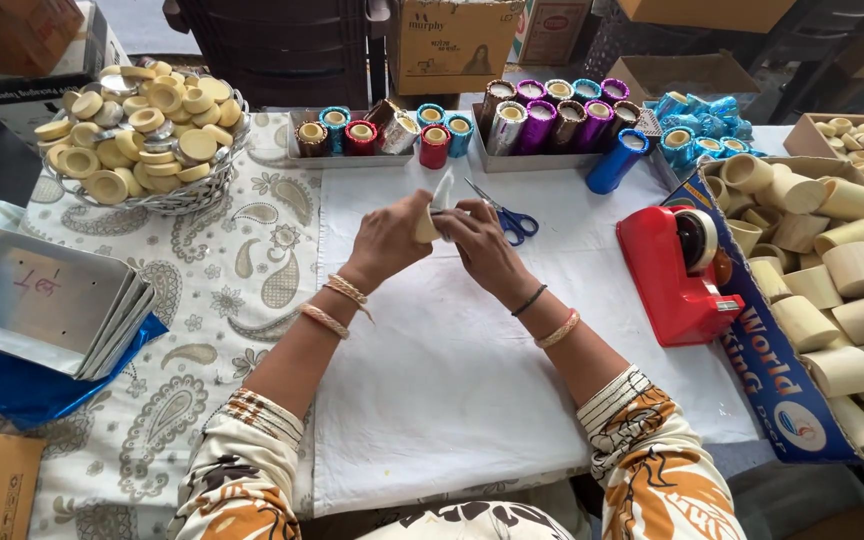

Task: The person wraps a cylindrical object with a sheet of shiny purple foil. They use a tape dispenser to secure the foil around the cylinder and then fold the edges to create a neat finish.

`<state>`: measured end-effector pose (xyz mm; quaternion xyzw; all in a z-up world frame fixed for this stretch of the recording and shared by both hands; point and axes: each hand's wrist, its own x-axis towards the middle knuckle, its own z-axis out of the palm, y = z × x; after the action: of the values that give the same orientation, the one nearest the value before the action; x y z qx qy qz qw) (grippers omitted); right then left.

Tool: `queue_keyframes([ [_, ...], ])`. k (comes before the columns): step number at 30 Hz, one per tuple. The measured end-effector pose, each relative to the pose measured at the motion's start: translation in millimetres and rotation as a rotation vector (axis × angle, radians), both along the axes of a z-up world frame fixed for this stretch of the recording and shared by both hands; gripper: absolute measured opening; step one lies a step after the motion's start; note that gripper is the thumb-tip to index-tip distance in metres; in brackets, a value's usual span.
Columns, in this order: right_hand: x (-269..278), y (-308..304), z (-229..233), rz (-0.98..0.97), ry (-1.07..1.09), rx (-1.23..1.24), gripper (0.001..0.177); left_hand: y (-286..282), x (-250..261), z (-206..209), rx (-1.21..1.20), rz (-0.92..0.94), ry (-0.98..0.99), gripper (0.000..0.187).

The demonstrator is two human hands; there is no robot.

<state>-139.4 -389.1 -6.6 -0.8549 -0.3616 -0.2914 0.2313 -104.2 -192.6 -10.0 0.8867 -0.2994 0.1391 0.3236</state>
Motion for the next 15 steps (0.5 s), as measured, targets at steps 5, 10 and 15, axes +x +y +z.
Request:
queue_keyframes([
  [5, 2, 8, -22, -0.056, 0.271, 0.184, 0.027, 0, -14, 4, 0.17, 0.126, -0.442, 0.042],
  [10, 16, 1, -41, 0.403, 1.292, 1.366, 0.02, 0, -6, -8, 0.266, 0.168, -0.698, 0.034],
  [15, 18, 2, -50, 0.338, 1.167, 1.161, 0.025, 8, 1, -10, 0.279, 0.153, -0.675, 0.038],
])
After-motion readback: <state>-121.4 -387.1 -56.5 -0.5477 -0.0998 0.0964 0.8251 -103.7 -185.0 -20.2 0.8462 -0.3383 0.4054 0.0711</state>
